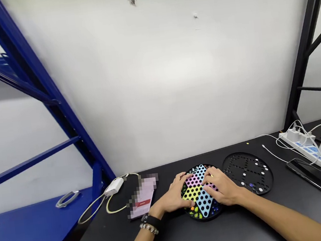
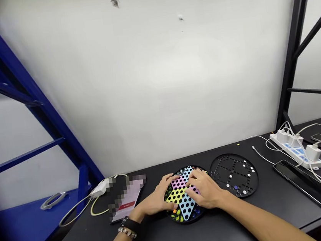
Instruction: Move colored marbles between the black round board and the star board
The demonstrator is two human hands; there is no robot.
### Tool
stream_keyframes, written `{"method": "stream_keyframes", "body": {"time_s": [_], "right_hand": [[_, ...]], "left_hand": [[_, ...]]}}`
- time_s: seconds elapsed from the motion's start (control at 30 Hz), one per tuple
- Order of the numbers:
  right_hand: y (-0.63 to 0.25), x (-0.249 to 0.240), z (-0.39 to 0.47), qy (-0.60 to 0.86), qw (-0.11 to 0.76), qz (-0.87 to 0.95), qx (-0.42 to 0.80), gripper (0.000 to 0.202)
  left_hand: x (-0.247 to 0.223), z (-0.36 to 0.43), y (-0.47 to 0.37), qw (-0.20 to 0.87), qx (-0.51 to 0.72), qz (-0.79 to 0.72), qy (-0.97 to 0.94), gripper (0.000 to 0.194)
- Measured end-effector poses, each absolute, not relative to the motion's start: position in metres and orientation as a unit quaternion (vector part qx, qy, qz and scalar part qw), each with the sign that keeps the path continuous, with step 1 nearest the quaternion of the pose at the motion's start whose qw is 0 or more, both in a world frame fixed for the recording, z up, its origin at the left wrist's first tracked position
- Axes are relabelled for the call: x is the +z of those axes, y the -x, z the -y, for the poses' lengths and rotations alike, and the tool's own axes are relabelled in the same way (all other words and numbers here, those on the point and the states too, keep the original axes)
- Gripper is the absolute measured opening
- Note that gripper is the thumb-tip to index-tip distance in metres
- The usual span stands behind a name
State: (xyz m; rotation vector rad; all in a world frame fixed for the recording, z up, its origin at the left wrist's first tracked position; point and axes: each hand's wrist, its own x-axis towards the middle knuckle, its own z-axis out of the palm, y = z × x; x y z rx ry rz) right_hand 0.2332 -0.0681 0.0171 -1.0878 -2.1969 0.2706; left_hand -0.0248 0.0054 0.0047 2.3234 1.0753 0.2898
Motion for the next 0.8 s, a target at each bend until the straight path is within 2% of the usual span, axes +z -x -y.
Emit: {"method": "stream_keyframes", "body": {"time_s": [0.1, 0.3, 0.5, 0.67, 0.8], "right_hand": [[-0.238, 0.018, 0.065, 0.424, 0.341, 0.832, 0.108, 0.018], [-0.242, 0.015, 0.06, 0.428, 0.345, 0.827, 0.117, 0.019], [-0.241, 0.013, 0.062, 0.428, 0.338, 0.829, 0.124, 0.02], [-0.245, 0.023, 0.061, 0.438, 0.328, 0.829, 0.113, 0.018], [-0.27, 0.041, 0.07, 0.469, 0.285, 0.823, 0.145, 0.018]], "left_hand": [[0.007, -0.006, 0.026, 0.294, 0.085, -0.4, -0.864, 0.099], [0.015, -0.002, 0.022, 0.306, 0.048, -0.407, -0.86, 0.114], [0.014, 0.0, 0.019, 0.291, 0.06, -0.416, -0.86, 0.108], [0.016, -0.002, 0.021, 0.31, 0.062, -0.426, -0.848, 0.082], [0.015, 0.001, 0.019, 0.287, 0.072, -0.428, -0.854, 0.095]]}}
